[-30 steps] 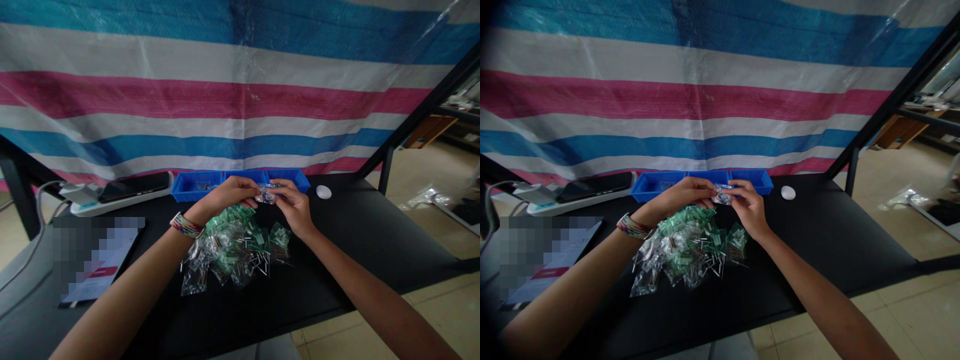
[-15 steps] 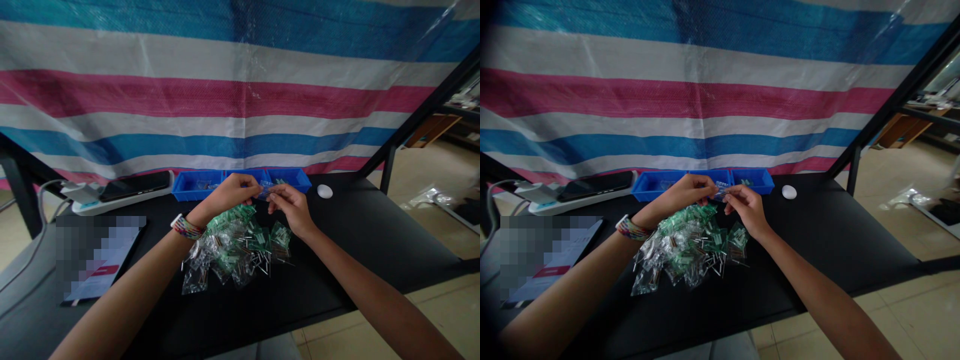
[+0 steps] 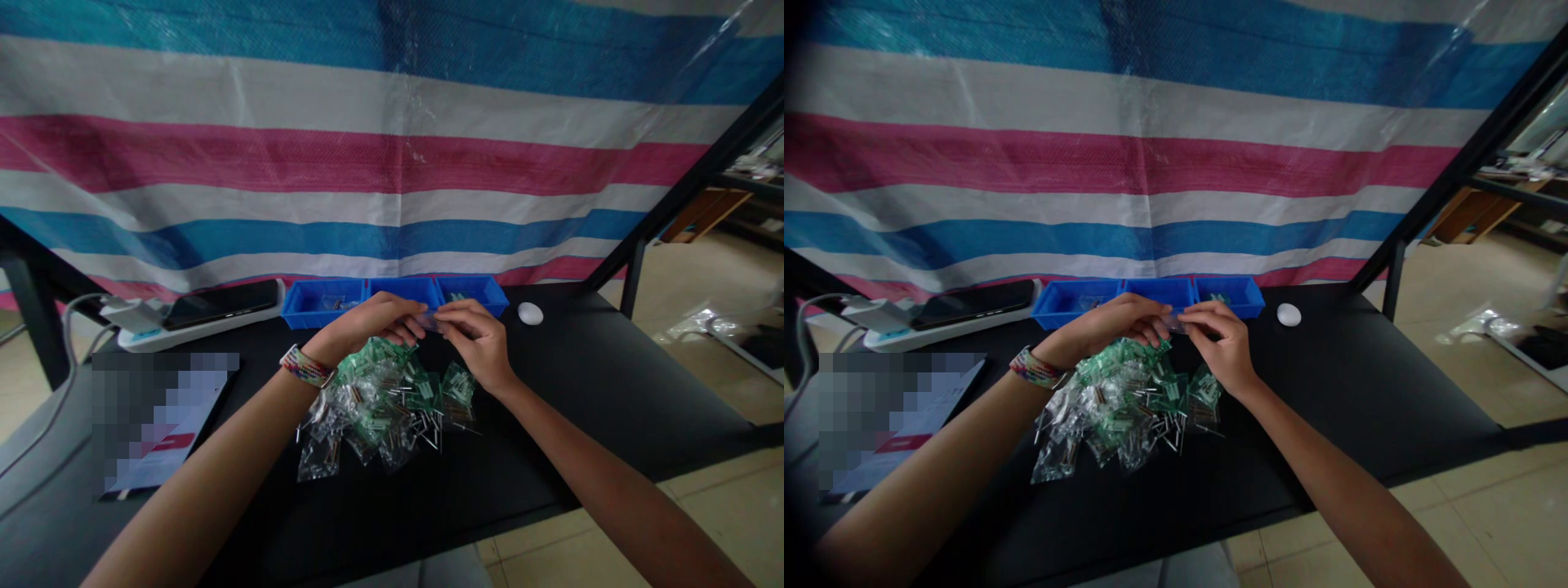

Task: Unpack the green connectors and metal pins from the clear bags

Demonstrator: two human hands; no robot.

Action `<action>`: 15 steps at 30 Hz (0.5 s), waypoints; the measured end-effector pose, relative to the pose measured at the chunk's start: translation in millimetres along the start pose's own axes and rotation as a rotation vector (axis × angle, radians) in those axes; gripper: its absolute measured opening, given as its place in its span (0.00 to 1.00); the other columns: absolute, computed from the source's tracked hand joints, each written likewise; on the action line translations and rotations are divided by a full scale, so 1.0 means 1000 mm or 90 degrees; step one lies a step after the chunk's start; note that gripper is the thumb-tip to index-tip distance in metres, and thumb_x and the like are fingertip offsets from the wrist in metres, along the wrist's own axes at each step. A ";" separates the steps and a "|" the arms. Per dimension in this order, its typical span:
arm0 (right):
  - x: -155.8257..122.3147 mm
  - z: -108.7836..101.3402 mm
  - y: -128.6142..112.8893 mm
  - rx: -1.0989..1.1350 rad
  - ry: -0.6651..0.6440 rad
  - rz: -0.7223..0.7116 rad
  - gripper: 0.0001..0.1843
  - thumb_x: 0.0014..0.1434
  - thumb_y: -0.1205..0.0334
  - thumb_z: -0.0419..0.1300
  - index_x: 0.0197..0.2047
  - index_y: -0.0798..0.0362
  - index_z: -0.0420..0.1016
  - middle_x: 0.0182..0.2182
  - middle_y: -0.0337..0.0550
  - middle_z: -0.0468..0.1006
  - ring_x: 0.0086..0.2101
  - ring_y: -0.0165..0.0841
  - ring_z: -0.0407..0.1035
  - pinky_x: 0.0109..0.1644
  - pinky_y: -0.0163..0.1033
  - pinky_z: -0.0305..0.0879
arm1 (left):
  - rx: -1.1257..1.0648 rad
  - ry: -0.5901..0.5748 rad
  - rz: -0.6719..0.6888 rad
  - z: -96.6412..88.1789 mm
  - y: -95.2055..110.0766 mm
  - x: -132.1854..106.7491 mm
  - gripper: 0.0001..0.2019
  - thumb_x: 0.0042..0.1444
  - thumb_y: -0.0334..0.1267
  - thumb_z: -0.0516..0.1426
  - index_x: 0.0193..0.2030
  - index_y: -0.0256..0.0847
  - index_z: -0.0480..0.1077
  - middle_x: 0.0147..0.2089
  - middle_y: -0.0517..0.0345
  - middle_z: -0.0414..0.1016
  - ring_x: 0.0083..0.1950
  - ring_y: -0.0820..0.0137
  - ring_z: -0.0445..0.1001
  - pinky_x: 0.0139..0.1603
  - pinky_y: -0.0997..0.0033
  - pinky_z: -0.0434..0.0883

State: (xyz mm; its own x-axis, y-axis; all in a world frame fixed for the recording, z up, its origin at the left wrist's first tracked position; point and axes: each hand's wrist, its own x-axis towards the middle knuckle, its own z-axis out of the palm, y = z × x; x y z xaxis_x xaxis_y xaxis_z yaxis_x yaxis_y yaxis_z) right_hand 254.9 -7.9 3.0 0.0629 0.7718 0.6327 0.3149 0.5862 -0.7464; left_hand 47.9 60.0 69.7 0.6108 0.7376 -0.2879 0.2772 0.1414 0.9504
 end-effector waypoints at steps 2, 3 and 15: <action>0.000 -0.001 0.000 -0.035 0.006 -0.010 0.07 0.67 0.62 0.68 0.44 0.43 0.89 0.48 0.46 0.83 0.47 0.39 0.80 0.44 0.44 0.81 | -0.002 -0.014 0.031 0.000 -0.001 0.000 0.13 0.61 0.47 0.65 0.40 0.38 0.82 0.41 0.50 0.86 0.35 0.72 0.81 0.38 0.73 0.74; 0.000 -0.001 0.000 -0.047 0.009 -0.013 0.07 0.67 0.63 0.68 0.44 0.43 0.89 0.49 0.46 0.82 0.48 0.39 0.79 0.44 0.43 0.80 | -0.004 -0.016 0.043 0.000 -0.002 0.000 0.11 0.61 0.46 0.65 0.41 0.39 0.82 0.42 0.50 0.86 0.36 0.72 0.81 0.38 0.73 0.74; -0.001 0.000 0.006 -0.046 -0.104 0.023 0.10 0.67 0.67 0.63 0.45 0.48 0.87 0.40 0.44 0.83 0.38 0.36 0.79 0.40 0.43 0.79 | 0.149 0.252 0.130 -0.061 0.010 -0.007 0.06 0.56 0.35 0.65 0.41 0.38 0.76 0.35 0.53 0.83 0.28 0.73 0.78 0.30 0.75 0.72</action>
State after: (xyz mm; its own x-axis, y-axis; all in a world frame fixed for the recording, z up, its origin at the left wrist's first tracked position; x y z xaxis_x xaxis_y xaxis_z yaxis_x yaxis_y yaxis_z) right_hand 257.1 -5.1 -2.4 -0.0781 0.8251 0.5595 0.3828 0.5430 -0.7474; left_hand 1.0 96.5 88.3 0.3550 0.9348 0.0112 0.3683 -0.1509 0.9174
